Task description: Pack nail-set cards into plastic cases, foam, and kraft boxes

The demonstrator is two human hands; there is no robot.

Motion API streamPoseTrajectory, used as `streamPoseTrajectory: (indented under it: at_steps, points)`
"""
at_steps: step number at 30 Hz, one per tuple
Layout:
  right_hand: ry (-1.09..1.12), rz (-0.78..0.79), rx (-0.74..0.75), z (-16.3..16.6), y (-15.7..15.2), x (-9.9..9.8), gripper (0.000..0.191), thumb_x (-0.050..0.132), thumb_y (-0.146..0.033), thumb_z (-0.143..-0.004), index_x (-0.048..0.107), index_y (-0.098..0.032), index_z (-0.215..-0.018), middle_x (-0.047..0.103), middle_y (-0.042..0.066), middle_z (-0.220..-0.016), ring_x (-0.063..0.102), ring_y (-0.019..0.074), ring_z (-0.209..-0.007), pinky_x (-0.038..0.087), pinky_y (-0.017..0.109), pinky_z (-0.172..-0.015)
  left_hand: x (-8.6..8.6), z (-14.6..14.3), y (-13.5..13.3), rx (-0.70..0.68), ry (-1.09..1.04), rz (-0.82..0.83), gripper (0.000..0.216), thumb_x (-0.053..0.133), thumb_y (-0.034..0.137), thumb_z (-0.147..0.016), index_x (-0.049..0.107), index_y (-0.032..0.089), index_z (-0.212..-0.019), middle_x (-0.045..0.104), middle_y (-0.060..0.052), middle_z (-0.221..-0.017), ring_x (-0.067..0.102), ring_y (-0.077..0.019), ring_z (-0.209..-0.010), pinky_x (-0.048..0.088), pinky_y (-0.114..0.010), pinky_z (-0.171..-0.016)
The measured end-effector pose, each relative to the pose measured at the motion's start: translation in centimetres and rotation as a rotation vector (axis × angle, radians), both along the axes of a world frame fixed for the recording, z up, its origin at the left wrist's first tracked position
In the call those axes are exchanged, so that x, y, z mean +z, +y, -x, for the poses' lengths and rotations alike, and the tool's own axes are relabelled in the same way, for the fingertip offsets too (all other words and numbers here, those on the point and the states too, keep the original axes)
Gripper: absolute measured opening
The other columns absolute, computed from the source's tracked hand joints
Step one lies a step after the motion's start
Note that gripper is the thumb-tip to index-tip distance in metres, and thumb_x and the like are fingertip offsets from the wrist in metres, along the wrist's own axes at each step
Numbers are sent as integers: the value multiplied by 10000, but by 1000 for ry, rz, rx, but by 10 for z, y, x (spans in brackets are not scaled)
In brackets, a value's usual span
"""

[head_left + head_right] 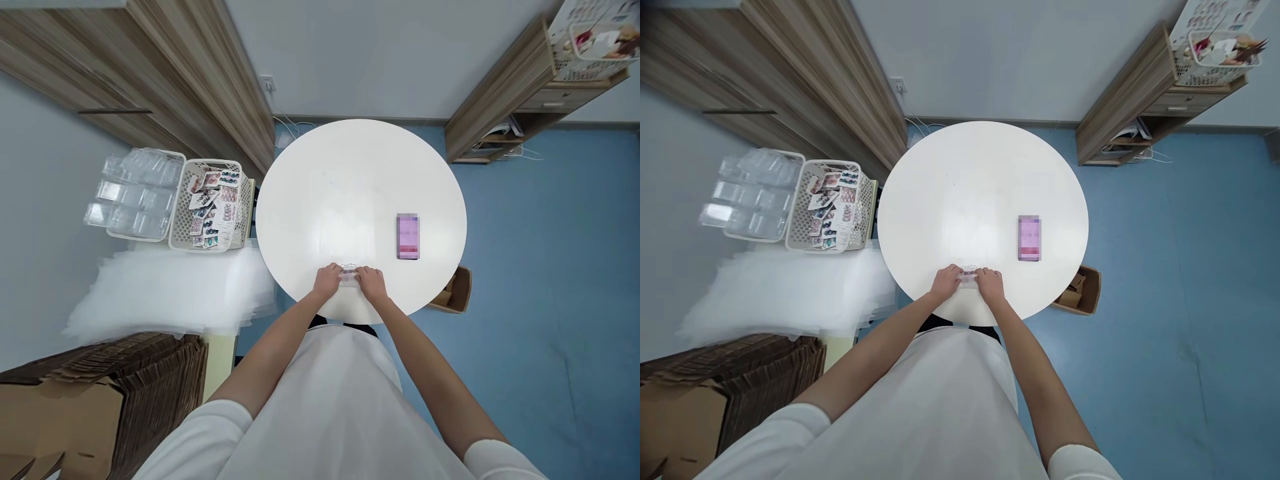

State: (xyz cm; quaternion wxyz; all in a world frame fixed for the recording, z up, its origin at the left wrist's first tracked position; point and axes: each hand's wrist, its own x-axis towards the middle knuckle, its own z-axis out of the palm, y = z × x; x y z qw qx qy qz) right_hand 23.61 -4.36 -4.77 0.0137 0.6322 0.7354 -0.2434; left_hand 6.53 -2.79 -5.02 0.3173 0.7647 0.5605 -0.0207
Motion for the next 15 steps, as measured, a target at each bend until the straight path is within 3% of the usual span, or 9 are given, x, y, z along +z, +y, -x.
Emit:
streamPoseTrajectory:
  at_steps: [3,6,8,10,12,15]
  points:
    - [20,-167,-71,-4,-7,3,280,309,-214,-889,542,-198,-1043,591,91,-1025,522,206,-932,339,356,-820,-4,1,2,31,-44,30,413,474,140,-774,452,218,-1179,474,-54,-1214,546,-179,-965,443,-316,-810]
    - [79,-248,104,-5,-16,8,293,364,-245,-870,504,-194,-1122,528,110,-1167,449,231,-1099,324,385,-897,-9,2,2,48,-133,64,422,472,124,-768,455,216,-1180,478,-52,-1202,525,-180,-1009,440,-310,-846]
    - [95,-225,331,-3,-20,8,365,481,-313,-816,471,-197,-1162,449,116,-1277,351,257,-1213,290,417,-953,-10,3,4,71,-193,82,408,479,124,-761,470,206,-1161,490,-57,-1175,519,-182,-1012,441,-317,-857]
    - [51,-190,466,2,-21,4,492,601,-341,-730,450,-197,-1175,356,124,-1358,253,285,-1279,255,458,-986,-11,4,6,89,-238,104,386,482,126,-757,488,201,-1136,499,-59,-1154,521,-181,-997,449,-327,-854]
    - [-12,-164,489,8,-17,-3,561,671,-314,-663,445,-196,-1163,301,130,-1390,212,304,-1296,251,487,-989,-11,4,9,101,-266,128,371,482,121,-754,503,204,-1115,511,-56,-1130,529,-177,-971,458,-332,-844]
    - [-41,-122,478,13,-7,-13,554,683,-246,-646,443,-189,-1142,334,138,-1362,268,301,-1269,337,459,-943,-11,5,10,112,-283,150,383,492,103,-735,511,207,-1103,523,-53,-1100,537,-173,-943,470,-325,-824]
